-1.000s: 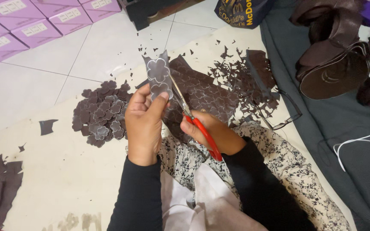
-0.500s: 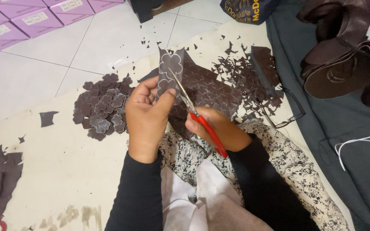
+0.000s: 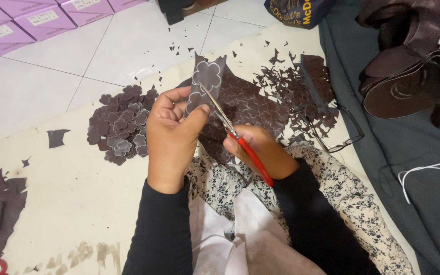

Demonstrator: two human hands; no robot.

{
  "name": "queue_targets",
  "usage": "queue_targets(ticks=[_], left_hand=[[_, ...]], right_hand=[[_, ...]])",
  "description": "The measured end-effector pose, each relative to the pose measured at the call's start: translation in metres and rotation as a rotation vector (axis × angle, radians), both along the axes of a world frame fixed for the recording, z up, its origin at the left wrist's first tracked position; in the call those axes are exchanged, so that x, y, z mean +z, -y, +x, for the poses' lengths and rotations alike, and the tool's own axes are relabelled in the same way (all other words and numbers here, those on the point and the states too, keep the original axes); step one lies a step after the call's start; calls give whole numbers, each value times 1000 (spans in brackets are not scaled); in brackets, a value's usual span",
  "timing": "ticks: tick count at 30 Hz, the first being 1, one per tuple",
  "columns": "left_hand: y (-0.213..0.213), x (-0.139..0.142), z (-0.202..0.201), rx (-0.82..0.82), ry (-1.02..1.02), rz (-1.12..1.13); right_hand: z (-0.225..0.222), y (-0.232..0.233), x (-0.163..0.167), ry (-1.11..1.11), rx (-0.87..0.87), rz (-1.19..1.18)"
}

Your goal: The person uses red-handled scissors to cut flower-shaped pieces from a dark brown patterned sheet. The cut pieces are placed in a growing pile to the left while the remaining sheet is repositioned for continued cutting.

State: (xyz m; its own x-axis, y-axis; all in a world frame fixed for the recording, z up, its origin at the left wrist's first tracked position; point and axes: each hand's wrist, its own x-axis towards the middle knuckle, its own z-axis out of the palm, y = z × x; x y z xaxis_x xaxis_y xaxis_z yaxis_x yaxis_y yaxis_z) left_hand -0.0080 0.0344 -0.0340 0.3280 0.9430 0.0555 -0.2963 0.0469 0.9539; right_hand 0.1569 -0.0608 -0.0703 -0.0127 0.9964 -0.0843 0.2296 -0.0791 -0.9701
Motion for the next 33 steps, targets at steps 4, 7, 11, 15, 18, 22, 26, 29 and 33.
queue_targets(ticks=[4, 7, 11, 15, 18, 22, 26, 29, 33], left_hand=[[-3, 2, -4, -27, 10, -23], [-5, 5, -12, -37, -44, -42], [-6, 7, -16, -45, -54, -26], [-5, 8, -16, -46, -51, -24], [-3, 8, -17, -45, -93, 1], [-3, 7, -17, -51, -106, 37], [-3, 6, -17, -32, -95, 26], [-2, 3, -15, -37, -31, -5], [-2, -4, -13, -42, 15, -14]], right_hand=[[5, 0, 0, 3, 43, -21], [6, 1, 1, 34, 77, 32], [6, 2, 4, 58, 91, 17], [5, 1, 8, 110, 108, 76], [4, 2, 8, 25, 105, -19], [2, 2, 8, 52, 114, 49], [2, 2, 9, 81, 90, 33], [2, 2, 9, 91, 80, 19], [4, 0, 6, 49, 78, 0]])
